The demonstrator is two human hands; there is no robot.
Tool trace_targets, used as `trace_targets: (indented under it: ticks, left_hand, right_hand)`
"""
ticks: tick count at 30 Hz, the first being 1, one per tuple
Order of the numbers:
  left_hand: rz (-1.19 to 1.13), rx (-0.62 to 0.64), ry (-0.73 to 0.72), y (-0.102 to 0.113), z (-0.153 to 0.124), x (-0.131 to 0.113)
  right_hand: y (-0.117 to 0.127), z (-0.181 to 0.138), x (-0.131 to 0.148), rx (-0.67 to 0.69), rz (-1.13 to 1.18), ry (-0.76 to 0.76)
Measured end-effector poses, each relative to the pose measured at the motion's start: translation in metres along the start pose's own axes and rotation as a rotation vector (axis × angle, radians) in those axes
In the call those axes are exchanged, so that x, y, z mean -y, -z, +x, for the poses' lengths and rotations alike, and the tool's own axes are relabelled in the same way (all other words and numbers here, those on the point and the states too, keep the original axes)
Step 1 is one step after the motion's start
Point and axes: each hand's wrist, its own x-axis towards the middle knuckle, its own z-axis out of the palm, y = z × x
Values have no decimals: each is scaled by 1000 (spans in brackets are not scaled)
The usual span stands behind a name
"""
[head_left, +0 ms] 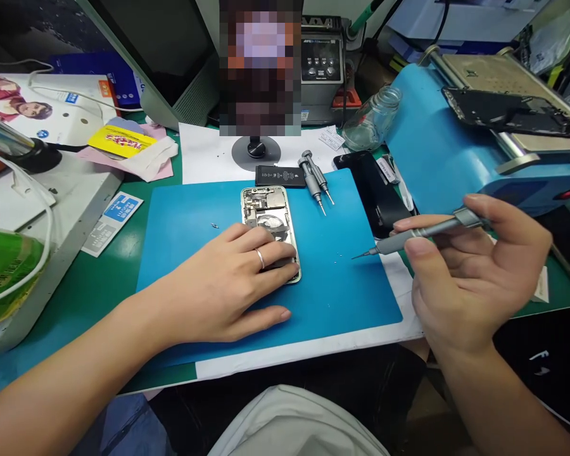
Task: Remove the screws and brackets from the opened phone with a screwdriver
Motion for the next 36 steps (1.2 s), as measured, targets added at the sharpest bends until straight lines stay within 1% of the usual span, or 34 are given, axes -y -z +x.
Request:
trace_targets:
  ticks: [10, 14, 17, 21, 25, 26, 27, 29, 31, 33, 36]
  left_hand:
    - [19, -37, -13, -1, 0, 0]
    - [21, -45, -20, -2, 0, 1]
    - [31, -59, -12, -3, 0, 1]
    - [77, -110, 29, -3, 0, 2]
    - [83, -191, 68, -4, 0, 1]
    - [74, -208, 79, -4, 0, 0]
    - [61, -226, 88, -4, 1, -1]
    - [33, -261, 102, -5, 2, -2]
    - [13, -308, 112, -5, 2, -3]
    - [1, -370, 124, -5, 3, -2]
    - [-19, -474, 142, -4, 2, 0]
  right_hand:
    - [0, -7, 2, 88, -30, -50]
    - [-2, -6, 1, 85, -26, -41]
    - [-3, -6, 0, 87, -30, -64]
    - [-2, -8, -1, 76, -22, -114]
    - [-1, -6, -1, 30, 43, -147]
    - [-1, -3, 0, 22, 73, -189]
    - [-2, 1, 1, 18, 119, -264]
    - [-6, 13, 4, 36, 230, -470]
    - [-16, 29, 7, 87, 329, -655]
    - [-30, 46, 10, 156, 374, -726]
    - [-55, 65, 10, 256, 464, -755]
